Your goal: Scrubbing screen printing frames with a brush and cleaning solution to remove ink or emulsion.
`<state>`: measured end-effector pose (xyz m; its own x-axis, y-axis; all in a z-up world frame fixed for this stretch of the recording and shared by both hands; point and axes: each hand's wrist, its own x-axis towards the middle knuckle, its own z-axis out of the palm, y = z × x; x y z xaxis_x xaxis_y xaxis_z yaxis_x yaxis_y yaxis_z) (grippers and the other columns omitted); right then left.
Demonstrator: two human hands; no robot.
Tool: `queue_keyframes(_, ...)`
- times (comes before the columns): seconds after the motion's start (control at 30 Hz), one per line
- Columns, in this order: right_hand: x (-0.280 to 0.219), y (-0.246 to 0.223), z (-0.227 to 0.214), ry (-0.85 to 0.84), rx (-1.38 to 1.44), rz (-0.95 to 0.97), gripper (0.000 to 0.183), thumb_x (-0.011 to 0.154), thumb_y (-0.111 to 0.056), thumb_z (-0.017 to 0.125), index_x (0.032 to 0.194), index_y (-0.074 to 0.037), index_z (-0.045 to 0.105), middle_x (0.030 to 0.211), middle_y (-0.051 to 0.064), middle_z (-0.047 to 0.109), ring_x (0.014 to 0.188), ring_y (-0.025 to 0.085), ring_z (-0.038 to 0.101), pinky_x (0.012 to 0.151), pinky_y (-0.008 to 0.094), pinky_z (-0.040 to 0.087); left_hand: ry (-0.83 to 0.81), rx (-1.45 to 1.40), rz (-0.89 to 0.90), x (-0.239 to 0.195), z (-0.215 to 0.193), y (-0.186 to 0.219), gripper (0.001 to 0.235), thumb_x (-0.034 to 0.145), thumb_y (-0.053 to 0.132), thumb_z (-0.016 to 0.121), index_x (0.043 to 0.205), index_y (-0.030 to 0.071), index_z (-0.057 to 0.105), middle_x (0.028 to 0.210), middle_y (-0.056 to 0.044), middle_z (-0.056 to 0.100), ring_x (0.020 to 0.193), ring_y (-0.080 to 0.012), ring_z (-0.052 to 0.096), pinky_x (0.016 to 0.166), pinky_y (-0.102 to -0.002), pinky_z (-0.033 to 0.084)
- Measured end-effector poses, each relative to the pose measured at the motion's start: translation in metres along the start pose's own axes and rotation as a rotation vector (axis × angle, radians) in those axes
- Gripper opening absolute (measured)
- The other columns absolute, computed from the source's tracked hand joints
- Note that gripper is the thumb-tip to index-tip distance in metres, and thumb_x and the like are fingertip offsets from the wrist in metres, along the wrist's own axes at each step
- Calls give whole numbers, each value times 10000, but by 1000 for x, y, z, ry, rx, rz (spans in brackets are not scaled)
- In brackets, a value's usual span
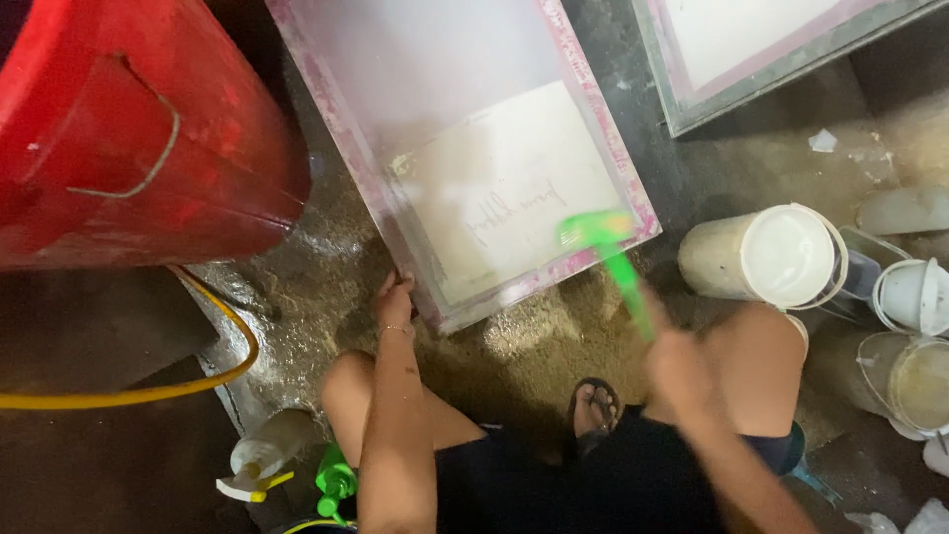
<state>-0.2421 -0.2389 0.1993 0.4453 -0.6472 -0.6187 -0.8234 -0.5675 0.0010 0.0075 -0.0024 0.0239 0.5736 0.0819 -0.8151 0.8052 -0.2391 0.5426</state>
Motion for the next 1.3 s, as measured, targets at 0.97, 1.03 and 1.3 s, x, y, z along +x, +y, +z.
queue_keyframes(0.97, 44, -229, -21, 30, 40, -439, 592, 1036, -348, 381, 1614, -409, 268, 1005, 253, 723, 1029, 459, 711, 892, 576, 555, -43, -116, 8, 6, 5, -9, 573, 1028, 313, 610, 1540, 92, 477, 1550, -220, 484, 1448, -373, 444, 1183, -515, 392)
queue_keyframes(1.03, 4, -190, -15, -74, 209, -467, 639, 1022, -328, 434, 1615, -449, 227, 1022, 285, 729, 981, 479, 728, 907, 605, 547, -46, -70, 4, 22, 8, -18, 543, 1034, 300, 618, 1517, 79, 504, 1529, -214, 511, 1440, -371, 456, 1174, -513, 407)
queue_keyframes(1.3, 2, -114, 36, -119, -75, -316, 577, 1043, -384, 352, 1588, -476, 189, 855, 152, 764, 875, 354, 768, 857, 515, 605, -88, -58, -62, 13, 1, -19, 578, 1036, 360, 617, 1556, 160, 463, 1660, -172, 319, 1530, -345, 304, 1237, -513, 295)
